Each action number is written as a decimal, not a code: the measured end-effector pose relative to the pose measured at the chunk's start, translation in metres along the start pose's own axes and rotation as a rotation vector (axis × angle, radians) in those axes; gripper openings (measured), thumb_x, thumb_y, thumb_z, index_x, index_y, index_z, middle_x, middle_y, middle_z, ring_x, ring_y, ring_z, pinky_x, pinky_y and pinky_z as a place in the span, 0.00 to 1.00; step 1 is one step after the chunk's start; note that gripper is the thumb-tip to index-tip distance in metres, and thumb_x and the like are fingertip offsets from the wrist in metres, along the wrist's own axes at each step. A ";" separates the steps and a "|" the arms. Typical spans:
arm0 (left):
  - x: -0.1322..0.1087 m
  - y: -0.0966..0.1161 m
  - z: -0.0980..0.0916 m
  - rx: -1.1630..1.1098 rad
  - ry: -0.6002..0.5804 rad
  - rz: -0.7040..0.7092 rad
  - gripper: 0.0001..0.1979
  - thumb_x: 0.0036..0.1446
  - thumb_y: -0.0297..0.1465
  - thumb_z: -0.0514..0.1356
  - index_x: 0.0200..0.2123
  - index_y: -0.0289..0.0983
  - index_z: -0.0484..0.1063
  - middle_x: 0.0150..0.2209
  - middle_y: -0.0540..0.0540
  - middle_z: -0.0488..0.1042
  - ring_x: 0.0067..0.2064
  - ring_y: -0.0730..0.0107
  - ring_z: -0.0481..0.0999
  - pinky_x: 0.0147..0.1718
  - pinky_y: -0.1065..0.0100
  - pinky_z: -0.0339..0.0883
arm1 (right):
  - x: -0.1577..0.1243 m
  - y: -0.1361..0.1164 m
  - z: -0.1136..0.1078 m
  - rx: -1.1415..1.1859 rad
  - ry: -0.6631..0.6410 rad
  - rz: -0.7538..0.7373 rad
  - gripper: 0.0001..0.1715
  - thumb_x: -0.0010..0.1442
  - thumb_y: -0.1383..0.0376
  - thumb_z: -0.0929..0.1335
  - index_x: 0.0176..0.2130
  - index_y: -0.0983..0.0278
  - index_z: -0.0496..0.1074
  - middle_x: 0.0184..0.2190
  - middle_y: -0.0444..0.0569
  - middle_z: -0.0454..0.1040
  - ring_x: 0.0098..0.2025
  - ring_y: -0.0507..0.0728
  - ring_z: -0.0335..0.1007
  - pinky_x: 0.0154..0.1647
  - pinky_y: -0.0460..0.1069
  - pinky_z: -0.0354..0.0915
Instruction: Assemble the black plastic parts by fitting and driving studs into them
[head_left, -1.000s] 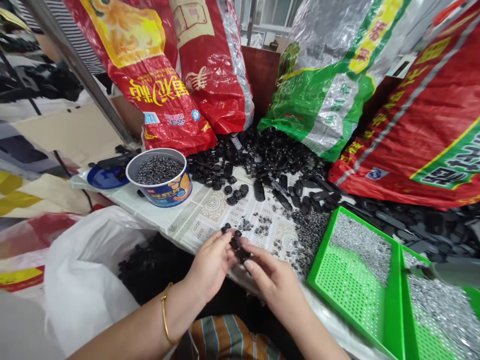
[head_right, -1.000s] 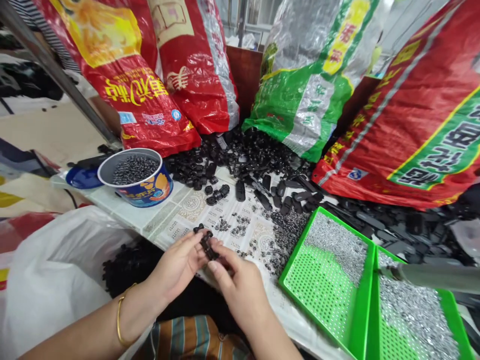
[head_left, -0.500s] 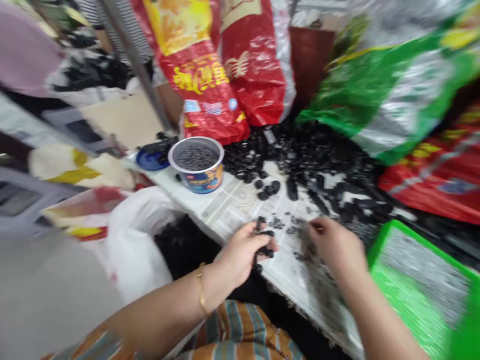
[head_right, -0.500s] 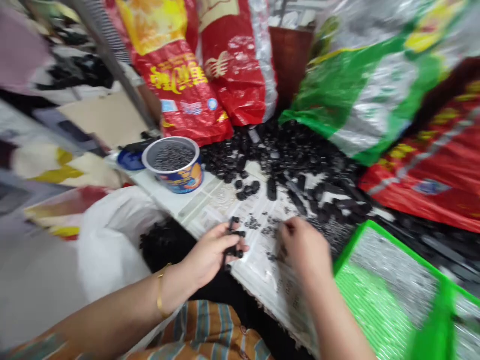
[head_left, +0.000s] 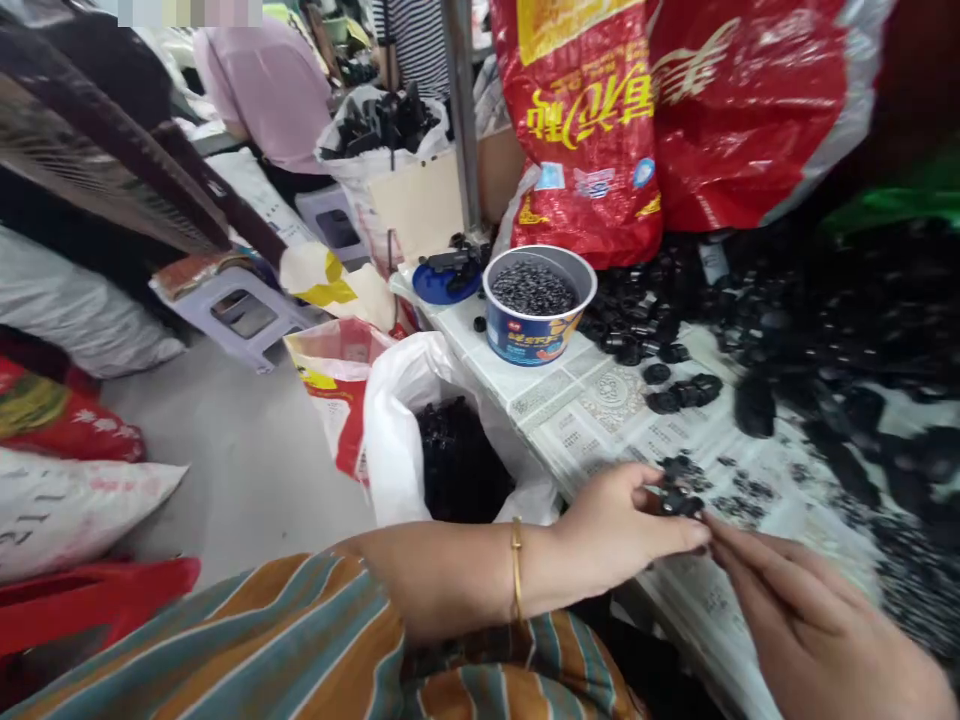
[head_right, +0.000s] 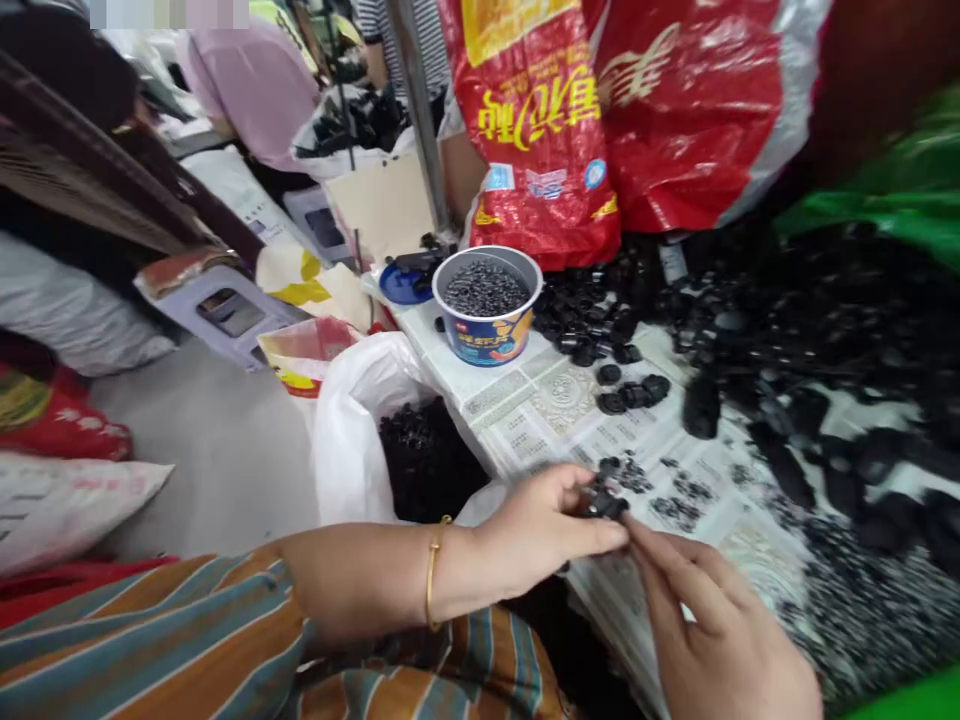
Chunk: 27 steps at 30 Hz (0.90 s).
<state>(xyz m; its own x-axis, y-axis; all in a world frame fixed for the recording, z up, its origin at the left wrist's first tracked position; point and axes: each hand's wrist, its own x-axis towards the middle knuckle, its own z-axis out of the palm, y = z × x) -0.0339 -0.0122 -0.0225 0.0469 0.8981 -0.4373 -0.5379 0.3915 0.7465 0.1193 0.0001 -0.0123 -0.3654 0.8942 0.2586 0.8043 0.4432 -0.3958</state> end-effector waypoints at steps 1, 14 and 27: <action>-0.001 0.002 0.000 -0.016 -0.006 -0.012 0.16 0.40 0.25 0.64 0.36 0.34 0.68 0.29 0.50 0.71 0.28 0.76 0.70 0.32 0.71 0.64 | 0.000 -0.005 -0.002 0.071 -0.008 0.070 0.18 0.56 0.53 0.61 0.34 0.58 0.75 0.34 0.47 0.77 0.31 0.55 0.73 0.30 0.48 0.65; -0.011 0.012 0.000 0.103 -0.165 -0.129 0.11 0.50 0.26 0.57 0.39 0.36 0.67 0.37 0.46 0.70 0.38 0.71 0.70 0.36 0.67 0.67 | 0.000 -0.019 -0.005 0.759 -0.012 0.519 0.11 0.54 0.57 0.65 0.30 0.62 0.67 0.40 0.52 0.72 0.42 0.58 0.68 0.42 0.53 0.63; -0.007 0.009 0.003 -0.163 0.045 -0.110 0.09 0.46 0.27 0.64 0.30 0.35 0.66 0.31 0.50 0.69 0.33 0.75 0.71 0.36 0.68 0.67 | -0.010 -0.020 0.014 0.493 0.152 0.262 0.02 0.57 0.65 0.64 0.32 0.61 0.65 0.32 0.46 0.70 0.36 0.53 0.66 0.38 0.49 0.63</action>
<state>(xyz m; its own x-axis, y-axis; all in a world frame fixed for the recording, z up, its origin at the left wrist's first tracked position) -0.0362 -0.0143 -0.0114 0.0775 0.8406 -0.5360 -0.6612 0.4457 0.6034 0.1005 -0.0168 -0.0192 -0.0829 0.9750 0.2063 0.5318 0.2184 -0.8182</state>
